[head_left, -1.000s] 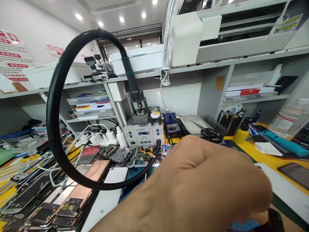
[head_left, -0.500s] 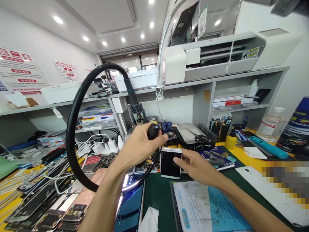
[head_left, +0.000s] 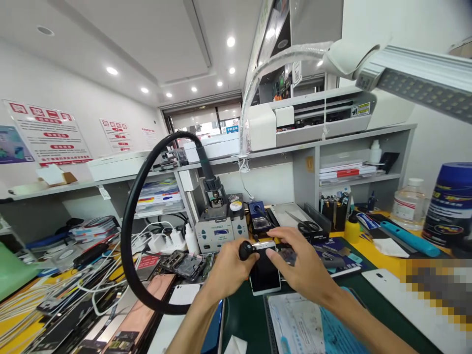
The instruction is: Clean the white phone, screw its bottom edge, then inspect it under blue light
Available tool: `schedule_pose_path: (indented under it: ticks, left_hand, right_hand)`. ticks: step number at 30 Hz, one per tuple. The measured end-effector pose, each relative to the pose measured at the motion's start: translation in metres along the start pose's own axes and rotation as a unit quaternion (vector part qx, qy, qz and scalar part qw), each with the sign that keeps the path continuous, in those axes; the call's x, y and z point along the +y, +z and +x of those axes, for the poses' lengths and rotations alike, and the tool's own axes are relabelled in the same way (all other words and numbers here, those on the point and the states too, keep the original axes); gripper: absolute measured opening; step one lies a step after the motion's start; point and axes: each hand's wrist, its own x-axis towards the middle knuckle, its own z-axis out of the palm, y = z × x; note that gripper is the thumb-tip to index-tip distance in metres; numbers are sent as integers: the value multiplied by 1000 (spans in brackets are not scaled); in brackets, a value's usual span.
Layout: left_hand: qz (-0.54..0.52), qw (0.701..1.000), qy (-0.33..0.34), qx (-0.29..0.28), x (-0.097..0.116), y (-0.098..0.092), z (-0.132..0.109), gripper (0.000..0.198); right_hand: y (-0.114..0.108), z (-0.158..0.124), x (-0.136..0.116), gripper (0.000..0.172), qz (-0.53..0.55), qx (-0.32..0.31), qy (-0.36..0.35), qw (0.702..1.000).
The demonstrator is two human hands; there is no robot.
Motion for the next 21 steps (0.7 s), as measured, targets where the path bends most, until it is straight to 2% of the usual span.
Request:
schedule_pose_path:
  ticks: [2,4,8,12,15,18,21]
  left_hand:
    - [8,1000,17,5,4,4,-3,10]
    - [15,999,32,6,8,7,-7,8]
    - [24,999,42,13,13,11,-13,15]
    - [15,998,55,5,15,11,-17,17]
    - [-5,998,59,2,15,9,-19,22]
    - [5,999,37,13,12,10,-21,6]
    - [6,999,35,18,9,14,-22,9]
  right_hand:
    - [2,-1,-8,33,-4,21,-22,1000]
    - [7,-2,-15,31,3,10,-30,999]
    - [18,-4,-21,21,42,-2,-12,999]
    - [24,-6,-24,13,90,19,5,996]
    - [22,-5,-28,18,146,46,27,988]
    - [15,-5,-34,23,210,84,48,973]
    - [5,-4,-46,25,270,124,55,953]
